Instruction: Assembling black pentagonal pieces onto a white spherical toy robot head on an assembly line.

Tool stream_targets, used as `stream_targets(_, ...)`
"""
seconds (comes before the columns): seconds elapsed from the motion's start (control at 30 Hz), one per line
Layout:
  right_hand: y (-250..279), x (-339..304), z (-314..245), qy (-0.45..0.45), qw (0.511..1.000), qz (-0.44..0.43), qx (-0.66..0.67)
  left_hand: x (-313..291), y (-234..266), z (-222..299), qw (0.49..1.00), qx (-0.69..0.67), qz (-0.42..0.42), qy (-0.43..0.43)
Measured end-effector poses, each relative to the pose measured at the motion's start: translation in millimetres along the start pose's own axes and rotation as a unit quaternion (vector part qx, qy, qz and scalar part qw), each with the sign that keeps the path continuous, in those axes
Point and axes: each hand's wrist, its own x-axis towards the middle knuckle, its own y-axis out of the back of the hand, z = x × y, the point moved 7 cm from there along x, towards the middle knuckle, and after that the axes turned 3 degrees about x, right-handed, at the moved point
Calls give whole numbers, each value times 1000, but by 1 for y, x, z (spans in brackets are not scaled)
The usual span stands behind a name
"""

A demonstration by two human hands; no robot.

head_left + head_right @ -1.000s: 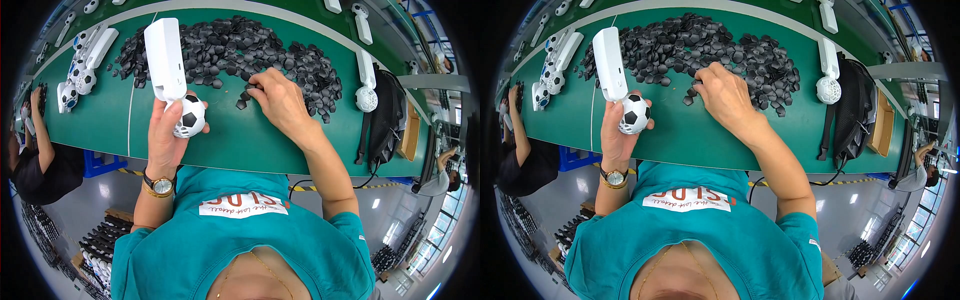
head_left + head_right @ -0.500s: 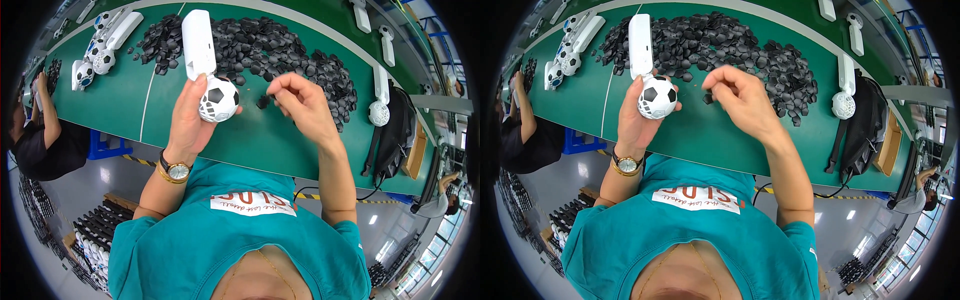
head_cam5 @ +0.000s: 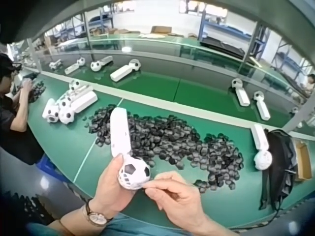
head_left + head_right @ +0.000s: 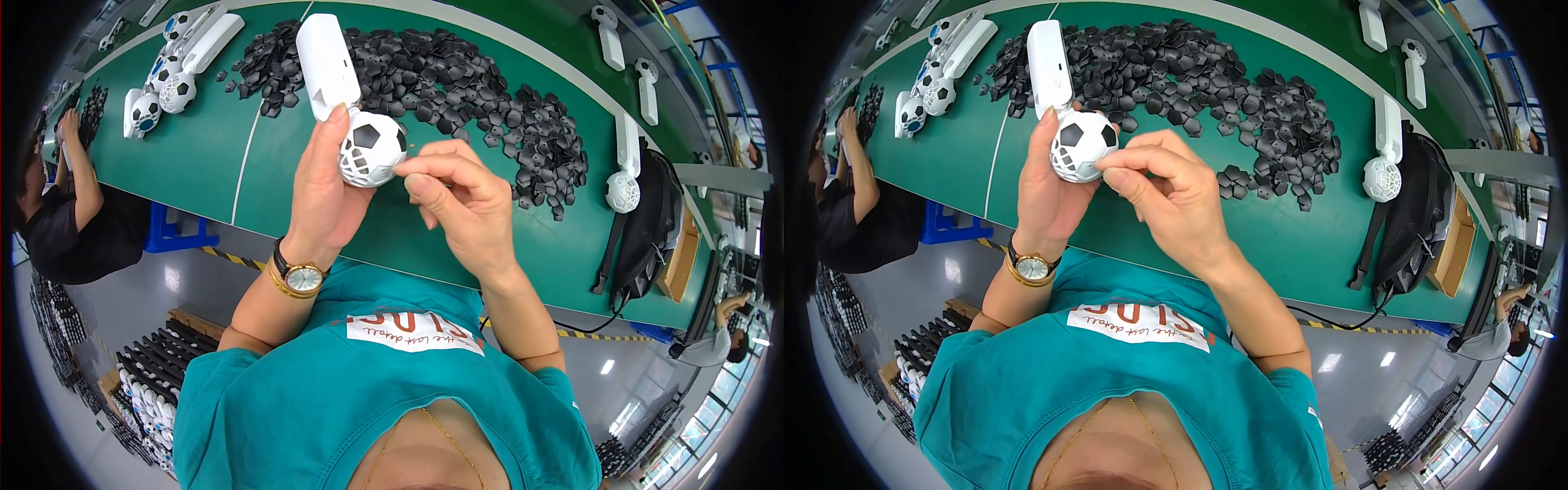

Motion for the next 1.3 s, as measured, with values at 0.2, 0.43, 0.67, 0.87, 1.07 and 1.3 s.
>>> stream_targets(0.2,-11,0,-1,66,995,39,-70,-1,-2,-1,1000,5,10,-16)
stream_targets(0.43,-12,0,4,112,983,73,-127,-1,-1,0,999,11,11,-33)
stream_targets(0.67,-11,-1,19,30,996,82,-28,-4,3,0,999,24,11,-33)
stream_targets(0.87,-18,-17,37,-4,998,54,-26,-24,11,-2,995,84,22,-41)
stream_targets(1.07,-20,-13,42,-47,997,29,-61,-23,32,-3,995,95,0,-36)
stream_targets(1.3,21,4,-1,187,913,35,-361,-13,27,3,1000,21,14,0)
